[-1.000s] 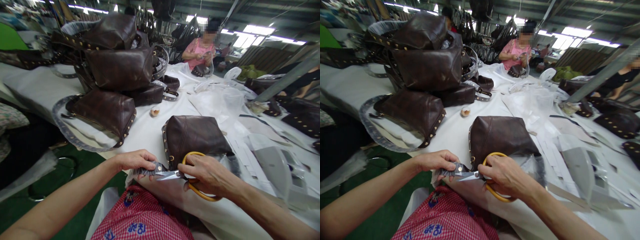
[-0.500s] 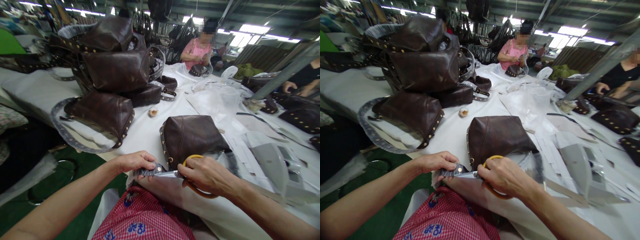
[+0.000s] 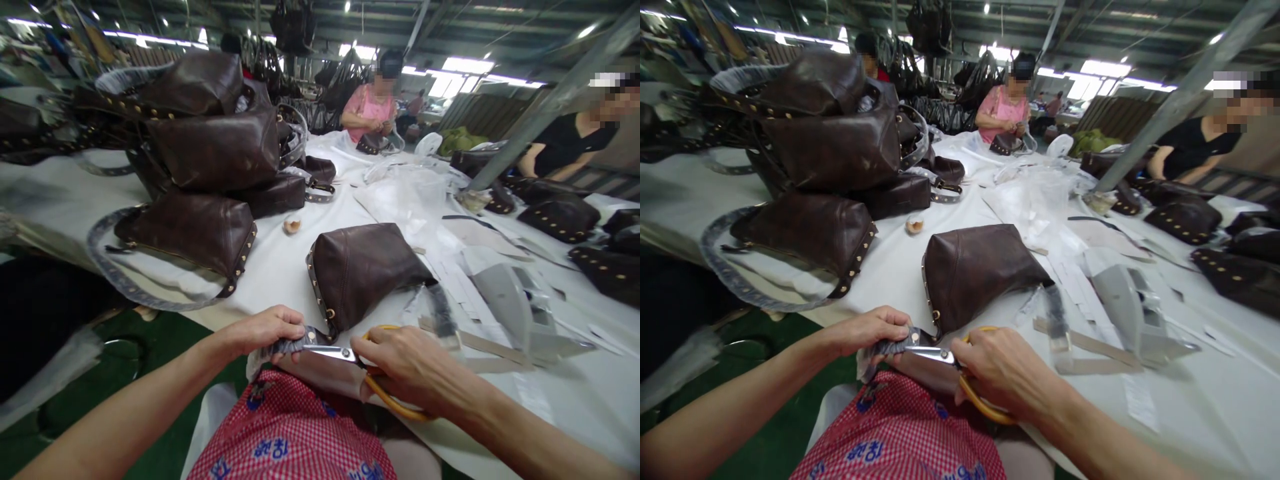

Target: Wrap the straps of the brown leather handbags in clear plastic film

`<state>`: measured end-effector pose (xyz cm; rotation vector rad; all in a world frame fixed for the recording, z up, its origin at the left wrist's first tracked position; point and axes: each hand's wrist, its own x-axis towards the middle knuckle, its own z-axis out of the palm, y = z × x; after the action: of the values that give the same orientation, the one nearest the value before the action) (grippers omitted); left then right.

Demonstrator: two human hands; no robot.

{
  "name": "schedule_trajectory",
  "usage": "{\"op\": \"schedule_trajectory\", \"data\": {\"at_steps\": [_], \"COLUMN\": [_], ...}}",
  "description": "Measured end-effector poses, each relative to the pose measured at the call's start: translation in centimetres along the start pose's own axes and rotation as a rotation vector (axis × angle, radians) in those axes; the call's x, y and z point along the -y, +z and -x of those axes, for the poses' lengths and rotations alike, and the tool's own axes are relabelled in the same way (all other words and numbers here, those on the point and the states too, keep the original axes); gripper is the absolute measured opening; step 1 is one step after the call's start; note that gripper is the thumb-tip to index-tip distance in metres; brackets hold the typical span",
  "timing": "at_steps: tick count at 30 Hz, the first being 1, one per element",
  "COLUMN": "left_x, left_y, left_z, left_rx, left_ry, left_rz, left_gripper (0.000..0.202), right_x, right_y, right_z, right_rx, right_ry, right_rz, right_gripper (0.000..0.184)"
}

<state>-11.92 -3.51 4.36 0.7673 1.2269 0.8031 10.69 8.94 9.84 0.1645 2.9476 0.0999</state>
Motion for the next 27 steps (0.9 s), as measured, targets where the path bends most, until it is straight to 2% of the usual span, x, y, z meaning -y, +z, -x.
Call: {"op": "schedule_trajectory", "data": {"at_steps": [3,6,10,14,18,22,25,27], "left_x": [0.3,0.5,0.4,0.5,1.1,1.6,1.7,1.8], "left_y": [0.2,0.4,0.4,0.4,0.6,1.0,1.5,2.0], "left_z": [0.0,0.2,0.1,-0.4,-0.3,0.2,0.5,0.5], "left_rx": [-0.029,-0.057,0.006,0.02,-0.027,-0.038,-0.011,-0.02], "left_ry": [0.006,0.03,0.022,0.004,0.006,0.009,0.002,-0.013], "left_rz": [-0.058,-0.115,-0.106,-0.129,-0.077,0.016,0.051,0.053], "left_gripper": [0.03,0.028,0.029,0.03,0.03,0.033,0.036,0.04], "right_x": [0.5,0.9,-0.3,-1.2,0.3,1.4,1.2,1.1], "right_y": [0.1,0.4,1.3,1.9,1.8,1.5,1.6,2.2], "right_z": [0.1,0.2,0.1,-0.3,-0.2,1.6,4.2,6.4], "right_rx": [0.05,0.066,0.062,0.056,-0.003,-0.082,-0.054,-0.038], "right_ry": [0.054,0.115,0.038,-0.05,-0.029,0.05,0.109,0.155], "right_rz": [-0.114,-0.218,-0.259,-0.219,-0.057,-0.033,-0.193,-0.348], "right_gripper": [0.023,0.032,0.036,0.027,0.019,0.016,0.018,0.028]}}
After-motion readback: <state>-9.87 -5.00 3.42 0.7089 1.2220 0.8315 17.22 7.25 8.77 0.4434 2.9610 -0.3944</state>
